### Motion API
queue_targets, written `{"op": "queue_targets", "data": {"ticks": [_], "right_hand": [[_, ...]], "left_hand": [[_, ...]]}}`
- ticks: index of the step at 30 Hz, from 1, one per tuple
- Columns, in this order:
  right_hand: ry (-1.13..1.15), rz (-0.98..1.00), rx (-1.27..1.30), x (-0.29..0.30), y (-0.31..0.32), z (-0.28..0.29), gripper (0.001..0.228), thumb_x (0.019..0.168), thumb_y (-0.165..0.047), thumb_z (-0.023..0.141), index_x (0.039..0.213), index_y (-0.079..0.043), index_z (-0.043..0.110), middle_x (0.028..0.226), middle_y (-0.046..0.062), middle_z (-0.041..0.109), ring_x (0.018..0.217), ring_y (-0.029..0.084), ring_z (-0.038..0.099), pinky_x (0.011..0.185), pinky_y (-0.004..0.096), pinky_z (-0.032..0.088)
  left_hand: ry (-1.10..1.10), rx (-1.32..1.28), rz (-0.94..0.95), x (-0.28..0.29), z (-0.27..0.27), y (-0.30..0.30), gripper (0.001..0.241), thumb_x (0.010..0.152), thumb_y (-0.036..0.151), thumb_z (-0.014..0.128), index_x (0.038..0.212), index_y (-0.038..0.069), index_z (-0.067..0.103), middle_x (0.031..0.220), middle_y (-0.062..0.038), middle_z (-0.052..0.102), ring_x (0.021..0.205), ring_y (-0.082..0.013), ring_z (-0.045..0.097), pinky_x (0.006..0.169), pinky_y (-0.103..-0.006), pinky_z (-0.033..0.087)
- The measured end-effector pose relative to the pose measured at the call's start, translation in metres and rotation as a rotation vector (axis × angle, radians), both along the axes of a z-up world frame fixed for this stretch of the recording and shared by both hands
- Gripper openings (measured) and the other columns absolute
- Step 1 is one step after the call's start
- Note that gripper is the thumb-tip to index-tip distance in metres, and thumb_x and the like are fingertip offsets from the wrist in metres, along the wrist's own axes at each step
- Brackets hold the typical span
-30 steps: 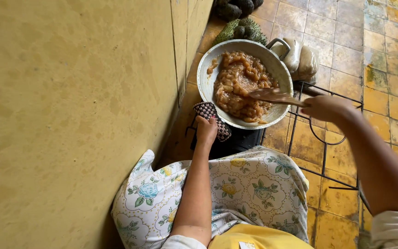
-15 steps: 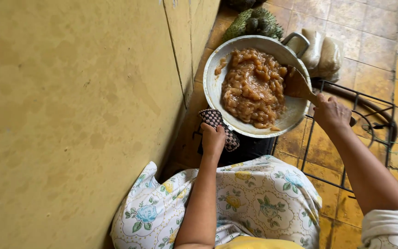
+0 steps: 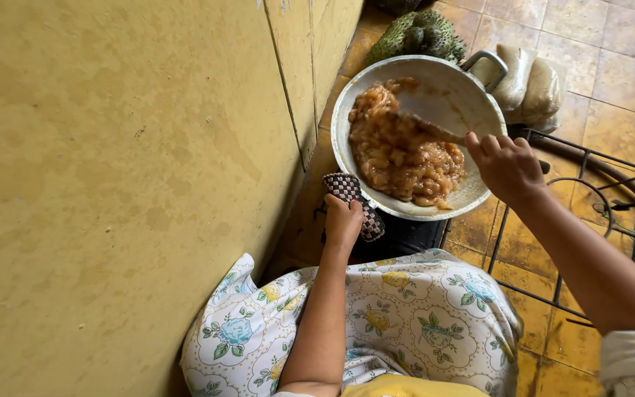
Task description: Stirring a thick brown mixture in a pan on a stove using a wooden spoon
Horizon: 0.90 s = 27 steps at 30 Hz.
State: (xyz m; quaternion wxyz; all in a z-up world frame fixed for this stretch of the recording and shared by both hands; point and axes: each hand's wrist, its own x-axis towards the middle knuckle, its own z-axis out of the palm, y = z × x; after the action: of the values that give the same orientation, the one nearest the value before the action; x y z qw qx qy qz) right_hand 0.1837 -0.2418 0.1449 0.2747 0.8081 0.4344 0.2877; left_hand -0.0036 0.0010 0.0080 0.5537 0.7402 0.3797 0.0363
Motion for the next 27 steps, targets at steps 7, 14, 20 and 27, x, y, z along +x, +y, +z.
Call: {"op": "queue_targets", "data": {"ticks": [7, 14, 20, 27], "right_hand": [[-0.027, -0.163, 0.028, -0.051, -0.041, 0.074, 0.032, 0.103, -0.034, 0.062, 0.135, -0.035, 0.066, 0.085, -0.011, 0.068, 0.067, 0.002, 0.067, 0.053, 0.018, 0.049], [0.365, -0.777, -0.080, -0.060, -0.053, 0.087, 0.029, 0.112, -0.029, 0.038, 0.119, -0.021, 0.064, 0.079, 0.001, 0.069, 0.052, 0.013, 0.062, 0.049, 0.028, 0.049], [0.746, -1.077, -0.065, -0.024, -0.066, 0.018, 0.031, 0.104, -0.043, 0.047, 0.112, -0.034, 0.076, 0.066, -0.004, 0.058, 0.050, 0.010, 0.043, 0.045, 0.024, 0.035], [0.759, -0.708, 0.347, 0.024, -0.032, -0.095, 0.032, 0.095, -0.037, 0.060, 0.122, -0.026, 0.073, 0.092, 0.011, 0.076, 0.088, 0.036, 0.074, 0.076, 0.048, 0.056]], "left_hand": [[-0.009, -0.039, -0.009, -0.004, 0.006, 0.001, 0.038, 0.093, 0.027, 0.046, 0.113, -0.004, 0.034, 0.093, -0.028, 0.069, 0.072, -0.0428, 0.068, 0.074, -0.0509, 0.055], [-0.022, -0.046, -0.037, -0.005, 0.000, 0.000, 0.038, 0.097, 0.027, 0.045, 0.114, -0.004, 0.032, 0.092, -0.027, 0.069, 0.069, -0.0397, 0.069, 0.070, -0.0486, 0.057], [-0.060, -0.051, -0.015, -0.001, -0.003, 0.000, 0.034, 0.096, 0.023, 0.047, 0.109, -0.005, 0.032, 0.086, -0.023, 0.067, 0.061, -0.0348, 0.066, 0.060, -0.0442, 0.056], [0.098, -0.045, -0.084, -0.005, 0.021, 0.002, 0.049, 0.095, 0.032, 0.045, 0.130, 0.000, 0.032, 0.119, -0.029, 0.066, 0.114, -0.0463, 0.066, 0.095, -0.0558, 0.053]]}}
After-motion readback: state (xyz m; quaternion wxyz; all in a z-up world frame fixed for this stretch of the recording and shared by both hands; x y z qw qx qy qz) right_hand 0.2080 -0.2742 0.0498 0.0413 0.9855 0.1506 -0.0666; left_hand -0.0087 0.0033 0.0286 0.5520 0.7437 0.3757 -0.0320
